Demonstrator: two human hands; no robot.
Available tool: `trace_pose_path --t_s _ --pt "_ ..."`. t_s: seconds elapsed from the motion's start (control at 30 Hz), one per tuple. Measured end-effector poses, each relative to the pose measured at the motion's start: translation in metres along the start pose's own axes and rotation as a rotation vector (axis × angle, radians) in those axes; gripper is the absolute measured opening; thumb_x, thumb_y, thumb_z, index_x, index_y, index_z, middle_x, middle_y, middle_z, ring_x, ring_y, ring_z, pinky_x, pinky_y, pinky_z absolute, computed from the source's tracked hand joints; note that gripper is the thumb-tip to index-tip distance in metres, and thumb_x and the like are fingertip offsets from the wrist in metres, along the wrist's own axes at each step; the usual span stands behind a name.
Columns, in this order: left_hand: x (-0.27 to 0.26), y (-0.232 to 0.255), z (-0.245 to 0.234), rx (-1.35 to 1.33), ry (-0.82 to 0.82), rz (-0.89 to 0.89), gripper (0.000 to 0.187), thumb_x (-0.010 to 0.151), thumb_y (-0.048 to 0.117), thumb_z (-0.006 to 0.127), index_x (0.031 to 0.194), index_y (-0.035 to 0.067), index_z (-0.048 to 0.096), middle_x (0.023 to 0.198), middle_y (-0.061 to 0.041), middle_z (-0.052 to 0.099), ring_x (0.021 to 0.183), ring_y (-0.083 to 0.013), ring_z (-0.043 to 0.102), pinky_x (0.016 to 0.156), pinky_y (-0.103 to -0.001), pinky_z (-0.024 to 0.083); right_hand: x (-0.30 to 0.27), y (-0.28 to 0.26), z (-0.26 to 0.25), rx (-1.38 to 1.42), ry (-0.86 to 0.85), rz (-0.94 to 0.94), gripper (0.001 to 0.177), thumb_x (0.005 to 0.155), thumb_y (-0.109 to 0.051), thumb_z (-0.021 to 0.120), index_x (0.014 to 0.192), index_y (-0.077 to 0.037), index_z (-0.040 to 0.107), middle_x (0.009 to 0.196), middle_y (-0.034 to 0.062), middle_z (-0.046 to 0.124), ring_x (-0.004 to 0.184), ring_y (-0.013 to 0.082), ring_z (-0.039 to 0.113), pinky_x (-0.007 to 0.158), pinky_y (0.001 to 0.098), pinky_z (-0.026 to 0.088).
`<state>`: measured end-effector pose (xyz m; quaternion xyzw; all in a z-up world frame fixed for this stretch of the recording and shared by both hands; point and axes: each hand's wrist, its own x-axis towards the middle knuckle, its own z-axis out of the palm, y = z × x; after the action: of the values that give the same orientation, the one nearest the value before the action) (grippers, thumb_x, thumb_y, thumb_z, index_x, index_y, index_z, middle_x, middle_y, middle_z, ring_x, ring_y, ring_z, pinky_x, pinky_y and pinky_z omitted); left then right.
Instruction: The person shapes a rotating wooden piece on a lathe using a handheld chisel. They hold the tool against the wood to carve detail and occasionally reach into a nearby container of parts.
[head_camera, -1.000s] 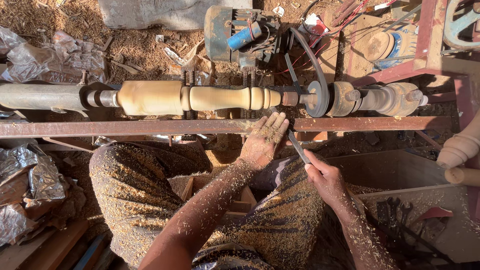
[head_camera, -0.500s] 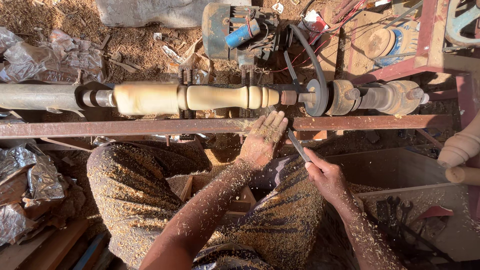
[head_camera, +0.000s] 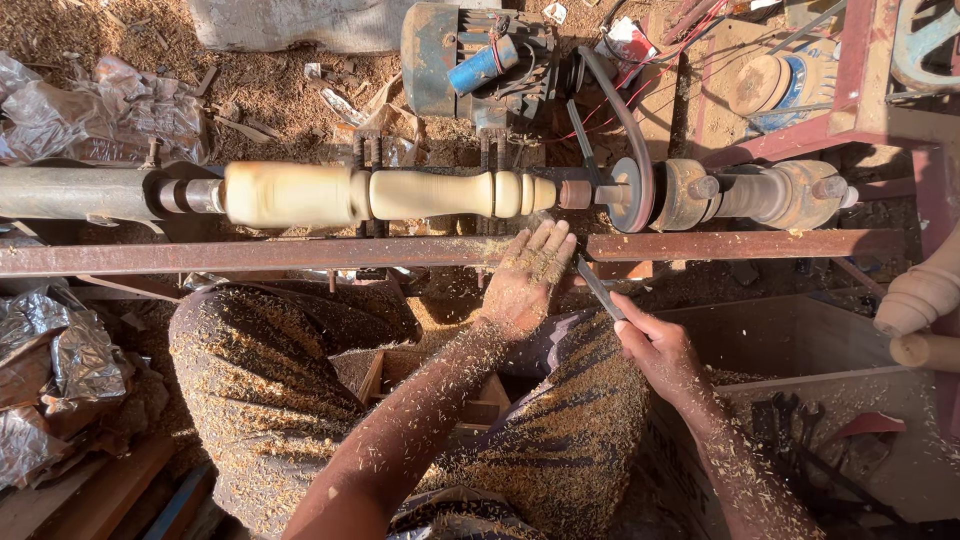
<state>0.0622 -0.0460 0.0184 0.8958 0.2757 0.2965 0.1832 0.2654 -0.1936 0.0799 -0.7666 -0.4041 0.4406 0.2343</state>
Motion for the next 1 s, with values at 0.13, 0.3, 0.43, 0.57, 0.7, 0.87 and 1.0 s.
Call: trace_pose_path --t_s 0.13,0.3,0.43,0.57,0.7,0.87,1.0 --pt "-0.001 0.000 0.004 0.005 0.000 -0.016 0.070 0.094 0.014 0.061 0.160 0.004 0.038 0.166 -0.015 0.039 0.154 -0.0307 0.039 0.128 -0.052 0.034 0.002 0.005 -0.004 0.033 -0.021 0.048 0.053 0.098 -0.020 0.061 0.150 -0.018 0.055 0.067 -0.0031 0.057 0.061 0.0057 0.051 0.057 0.0253 0.046" --pt "0.001 0.000 0.003 -0.004 -0.038 -0.037 0.076 0.084 0.008 0.059 0.157 0.004 0.041 0.164 -0.015 0.043 0.153 -0.0308 0.041 0.128 -0.052 0.034 0.005 0.010 -0.008 0.000 -0.021 -0.007 0.052 0.098 -0.021 0.062 0.149 -0.018 0.057 0.066 -0.0029 0.057 0.060 0.0057 0.051 0.056 0.0255 0.047" --pt "0.003 0.004 0.008 -0.013 0.037 -0.036 0.069 0.092 0.009 0.060 0.158 0.007 0.041 0.165 -0.013 0.041 0.154 -0.0292 0.040 0.129 -0.051 0.034 0.007 0.013 -0.013 -0.036 -0.020 -0.034 0.052 0.098 -0.022 0.062 0.149 -0.018 0.057 0.066 -0.0023 0.057 0.061 0.0058 0.051 0.057 0.0257 0.047" --pt "0.004 0.004 0.007 -0.024 0.000 -0.024 0.069 0.091 0.006 0.058 0.157 0.001 0.039 0.164 -0.018 0.039 0.154 -0.0334 0.037 0.127 -0.054 0.034 0.009 0.013 -0.017 -0.013 -0.047 -0.046 0.052 0.098 -0.022 0.061 0.150 -0.016 0.056 0.067 -0.0031 0.057 0.062 0.0056 0.053 0.060 0.0254 0.048" --pt "0.005 0.006 0.008 0.043 -0.070 -0.031 0.068 0.094 0.006 0.056 0.159 0.000 0.037 0.165 -0.018 0.038 0.155 -0.0328 0.036 0.128 -0.054 0.031 0.009 0.007 -0.021 -0.012 -0.077 -0.060 0.055 0.099 -0.021 0.060 0.153 -0.015 0.053 0.068 -0.0031 0.056 0.063 0.0055 0.053 0.061 0.0256 0.048" --pt "0.003 0.005 -0.008 0.041 -0.117 0.021 0.073 0.091 0.009 0.055 0.160 0.002 0.034 0.167 -0.017 0.036 0.156 -0.0323 0.034 0.130 -0.053 0.026 -0.009 -0.003 0.008 0.091 -0.068 0.046 0.062 0.094 -0.020 0.064 0.154 -0.012 0.047 0.070 -0.0006 0.058 0.057 0.0069 0.050 0.050 0.0253 0.043" --pt "-0.001 -0.002 -0.022 -0.017 -0.147 0.126 0.070 0.096 0.017 0.056 0.160 0.003 0.033 0.166 -0.018 0.036 0.155 -0.0326 0.034 0.129 -0.054 0.023 -0.028 -0.008 0.052 0.455 -0.074 0.069 0.054 0.099 -0.026 0.046 0.151 -0.008 0.048 0.071 0.0036 0.072 0.039 0.0069 0.050 0.031 0.0232 0.040"
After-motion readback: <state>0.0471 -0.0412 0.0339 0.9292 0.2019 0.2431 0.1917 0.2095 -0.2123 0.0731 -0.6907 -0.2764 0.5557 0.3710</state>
